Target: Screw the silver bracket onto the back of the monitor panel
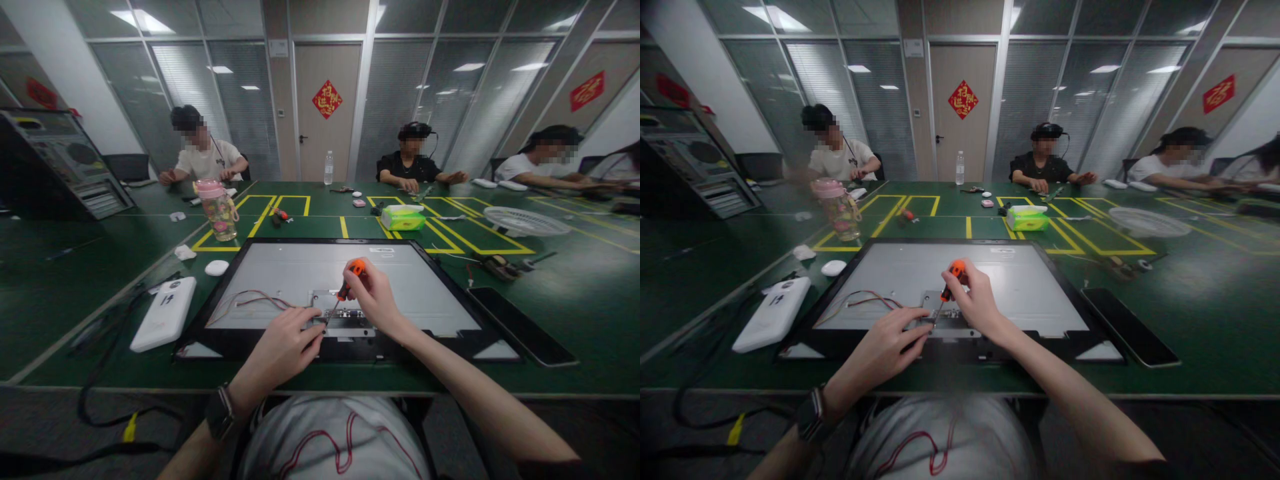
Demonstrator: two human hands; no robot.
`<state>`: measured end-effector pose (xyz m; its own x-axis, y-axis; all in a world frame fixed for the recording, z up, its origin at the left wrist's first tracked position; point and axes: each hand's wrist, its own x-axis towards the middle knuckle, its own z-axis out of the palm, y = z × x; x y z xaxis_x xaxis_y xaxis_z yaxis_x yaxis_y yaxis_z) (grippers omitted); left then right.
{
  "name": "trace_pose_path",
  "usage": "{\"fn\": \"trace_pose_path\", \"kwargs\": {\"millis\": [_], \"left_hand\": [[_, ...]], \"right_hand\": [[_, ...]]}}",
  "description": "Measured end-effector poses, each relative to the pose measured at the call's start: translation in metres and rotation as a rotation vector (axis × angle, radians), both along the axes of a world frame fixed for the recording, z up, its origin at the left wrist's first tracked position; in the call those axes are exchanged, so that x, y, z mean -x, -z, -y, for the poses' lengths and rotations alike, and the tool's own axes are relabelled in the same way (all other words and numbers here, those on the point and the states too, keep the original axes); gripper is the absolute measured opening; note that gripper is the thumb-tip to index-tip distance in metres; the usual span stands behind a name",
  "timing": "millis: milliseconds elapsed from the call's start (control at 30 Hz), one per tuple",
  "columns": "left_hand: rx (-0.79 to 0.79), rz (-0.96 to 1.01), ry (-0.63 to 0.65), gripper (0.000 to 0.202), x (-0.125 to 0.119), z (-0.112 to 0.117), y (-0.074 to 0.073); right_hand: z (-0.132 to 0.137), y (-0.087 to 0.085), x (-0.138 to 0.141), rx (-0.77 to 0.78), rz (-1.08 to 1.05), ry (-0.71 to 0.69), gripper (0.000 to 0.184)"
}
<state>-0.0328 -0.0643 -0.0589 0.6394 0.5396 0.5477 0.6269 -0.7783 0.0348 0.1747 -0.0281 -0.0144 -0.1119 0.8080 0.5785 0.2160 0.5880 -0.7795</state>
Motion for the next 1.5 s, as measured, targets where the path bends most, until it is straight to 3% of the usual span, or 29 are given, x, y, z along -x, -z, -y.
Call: {"fn": "trace_pose_path", "kwargs": {"millis": [567,667,800,933,1033,1133,1300,1400,1500], "left_hand": [[0.034,-0.006,-0.021,0.021,-0.001,0.002,0.000],[0.029,-0.004,-0.025,0.021,-0.001,0.001,0.000],[0.040,0.031,-0.025,0.021,0.000,-0.001,0.003],[0.084,0.141,-0.043,0.024,0.002,-0.002,0.004],[0.099,0.246,-0.081,0.024,0.000,0.000,-0.002],[0.104,0.305,-0.159,0.024,-0.006,0.000,-0.009],[0.050,0.357,-0.300,0.025,-0.015,-0.003,-0.006],[-0.016,0.363,-0.398,0.024,-0.018,-0.005,0.002],[-0.070,0.351,-0.440,0.023,-0.019,-0.005,0.007]], "right_hand": [[0.001,-0.004,0.000,-0.063,0.077,-0.005,0.017],[0.001,-0.009,0.000,-0.095,0.137,-0.071,0.014],[-0.002,-0.019,-0.006,-0.100,0.201,-0.203,0.029],[-0.003,-0.040,-0.017,-0.022,0.330,-0.409,0.019],[-0.003,-0.050,-0.019,0.048,0.377,-0.493,0.022],[-0.006,-0.043,-0.012,0.021,0.333,-0.384,0.023],[-0.009,-0.018,0.002,-0.265,0.208,-0.004,0.023],[-0.004,-0.017,0.003,-0.375,0.265,-0.056,0.022],[0.001,-0.023,0.002,-0.312,0.203,-0.185,0.028]]}}
